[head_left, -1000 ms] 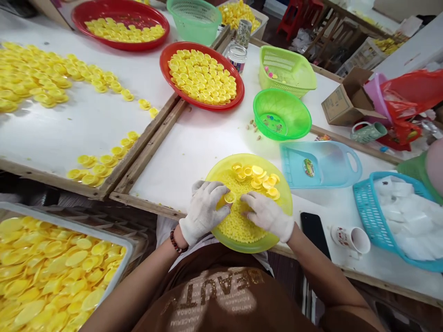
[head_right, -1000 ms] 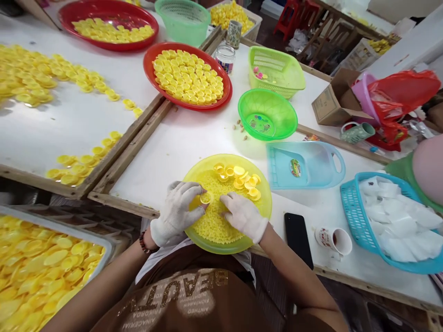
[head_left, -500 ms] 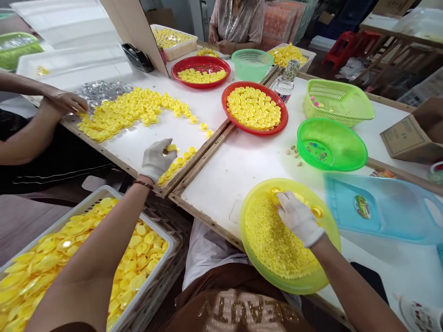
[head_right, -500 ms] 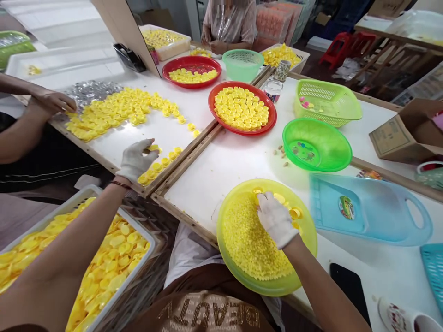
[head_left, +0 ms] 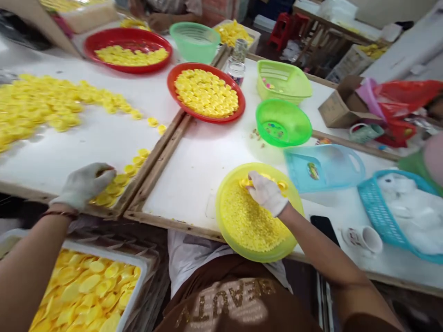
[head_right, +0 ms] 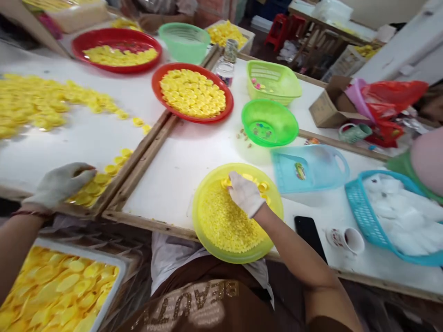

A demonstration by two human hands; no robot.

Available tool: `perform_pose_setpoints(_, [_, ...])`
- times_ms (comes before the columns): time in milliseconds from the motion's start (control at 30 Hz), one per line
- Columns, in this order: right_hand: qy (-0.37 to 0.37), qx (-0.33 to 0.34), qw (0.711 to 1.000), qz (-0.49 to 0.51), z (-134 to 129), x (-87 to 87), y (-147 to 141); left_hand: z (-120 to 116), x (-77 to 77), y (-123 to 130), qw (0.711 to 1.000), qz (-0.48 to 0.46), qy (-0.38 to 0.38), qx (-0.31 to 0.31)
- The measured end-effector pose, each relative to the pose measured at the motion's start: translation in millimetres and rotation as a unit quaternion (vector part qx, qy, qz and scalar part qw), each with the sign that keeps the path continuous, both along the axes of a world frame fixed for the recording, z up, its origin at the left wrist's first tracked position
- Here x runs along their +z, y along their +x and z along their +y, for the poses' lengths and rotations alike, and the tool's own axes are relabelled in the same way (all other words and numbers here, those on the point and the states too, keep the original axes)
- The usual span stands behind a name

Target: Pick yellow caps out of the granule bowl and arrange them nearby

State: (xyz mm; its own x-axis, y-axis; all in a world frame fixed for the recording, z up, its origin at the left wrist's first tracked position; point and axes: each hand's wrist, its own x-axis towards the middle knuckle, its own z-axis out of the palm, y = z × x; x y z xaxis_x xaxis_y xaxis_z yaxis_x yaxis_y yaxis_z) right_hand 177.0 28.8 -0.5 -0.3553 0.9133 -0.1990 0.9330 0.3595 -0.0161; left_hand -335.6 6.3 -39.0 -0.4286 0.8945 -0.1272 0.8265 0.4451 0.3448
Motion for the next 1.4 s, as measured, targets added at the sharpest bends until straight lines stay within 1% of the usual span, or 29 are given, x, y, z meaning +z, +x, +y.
perform_pose_setpoints(67, [-0.004, -0.008, 1.0, -0.001, 3, 0.8, -1, 1, -1.2, 10, 0.999, 0.029, 0.018, -0.007])
perform_pose_setpoints(133, [-0.01, -0.015, 1.0, 0.0, 5, 1.4, -2, -1, 3.8, 31, 0.994, 0.052, 0.089, -0.029])
perform_pose_setpoints(167, [-0.012, -0.015, 1.0, 0.004, 6, 2.3, -2, -3, 8.4, 46, 0.988, 0.053, 0.139, -0.047])
perform_pose_setpoints(233, [-0.011, -0.01, 1.0, 0.019, 3, 6.2, 0, -8, 19.5, 87, 0.966, 0.026, 0.238, -0.093])
perform_pose_setpoints(300, [-0.011, 0.003, 0.999, 0.038, -2, 12.1, 4, -14, 30.2, 138, 0.943, -0.027, 0.285, -0.171])
perform_pose_setpoints(367, [-0.004, 0.048, 0.996, 0.076, -11, 18.0, 6, -20, 38.8, 192, 0.911, -0.103, 0.287, -0.279])
perform_pose_setpoints(400, [-0.001, 0.079, 0.992, 0.098, -17, 20.0, 7, -22, 42.2, 218, 0.889, -0.15, 0.278, -0.331])
perform_pose_setpoints(433, [0.002, 0.108, 0.987, 0.118, -22, 21.3, 7, -24, 45.0, 243, 0.866, -0.174, 0.276, -0.378])
perform_pose_setpoints(467, [0.003, 0.132, 0.983, 0.13, -28, 21.9, 7, -26, 47.3, 265, 0.849, -0.168, 0.261, -0.427])
perform_pose_setpoints(500, [0.002, 0.146, 0.979, 0.14, -33, 22.0, 7, -27, 48.8, 284, 0.839, -0.146, 0.241, -0.466])
perform_pose_setpoints(533, [-0.001, 0.148, 0.977, 0.154, -38, 21.8, 8, -27, 49.6, 301, 0.834, -0.116, 0.217, -0.494])
perform_pose_setpoints(567, [-0.003, 0.141, 0.974, 0.177, -41, 21.7, 9, -28, 49.6, 313, 0.835, -0.085, 0.189, -0.51])
perform_pose_setpoints(600, [-0.007, 0.131, 0.969, 0.211, -44, 21.8, 12, -29, 48.8, 323, 0.84, -0.065, 0.165, -0.513])
perform_pose_setpoints(667, [-0.027, 0.101, 0.953, 0.283, -48, 23.3, 19, -32, 45.0, 334, 0.854, -0.056, 0.14, -0.497])
perform_pose_setpoints(700, [-0.041, 0.082, 0.95, 0.299, -50, 24.5, 23, -34, 42.4, 335, 0.86, -0.06, 0.142, -0.486])
perform_pose_setpoints(733, [-0.056, 0.062, 0.953, 0.29, -51, 25.7, 27, -36, 39.5, 336, 0.864, -0.064, 0.152, -0.475])
perform_pose_setpoints(767, [-0.074, 0.044, 0.962, 0.259, -53, 26.5, 31, -39, 36.6, 334, 0.868, -0.063, 0.169, -0.463])
perform_pose_setpoints(833, [-0.121, 0.019, 0.98, 0.159, -59, 25.6, 36, -45, 31.3, 330, 0.877, -0.045, 0.2, -0.435])
perform_pose_setpoints(867, [-0.146, 0.013, 0.983, 0.112, -61, 23.4, 36, -48, 29.3, 328, 0.882, -0.032, 0.208, -0.422])
perform_pose_setpoints(900, [-0.168, 0.013, 0.982, 0.08, -64, 19.9, 36, -50, 27.7, 326, 0.887, -0.021, 0.211, -0.411])
perform_pose_setpoints(933, [-0.184, 0.016, 0.98, 0.07, -66, 15.3, 34, -53, 26.7, 324, 0.891, -0.013, 0.209, -0.404])
perform_pose_setpoints(1067, [-0.191, 0.05, 0.968, 0.152, -64, -3.9, 32, -60, 27.1, 323, 0.889, -0.016, 0.198, -0.412])
perform_pose_setpoints(1133, [-0.198, 0.071, 0.962, 0.176, -60, -6.0, 35, -62, 28.0, 326, 0.888, -0.036, 0.198, -0.414])
perform_pose_setpoints(1233, [-0.189, 0.078, 0.951, 0.232, -56, 5.2, 40, -63, 28.1, 334, 0.893, -0.061, 0.191, -0.403])
perform_pose_setpoints(1333, [-0.138, 0.078, 0.94, 0.302, -55, 22.9, 39, -63, 26.1, 341, 0.898, -0.066, 0.179, -0.397])
perform_pose_setpoints(1400, [-0.111, 0.092, 0.941, 0.308, -55, 30.6, 36, -62, 24.5, 344, 0.899, -0.071, 0.18, -0.393])
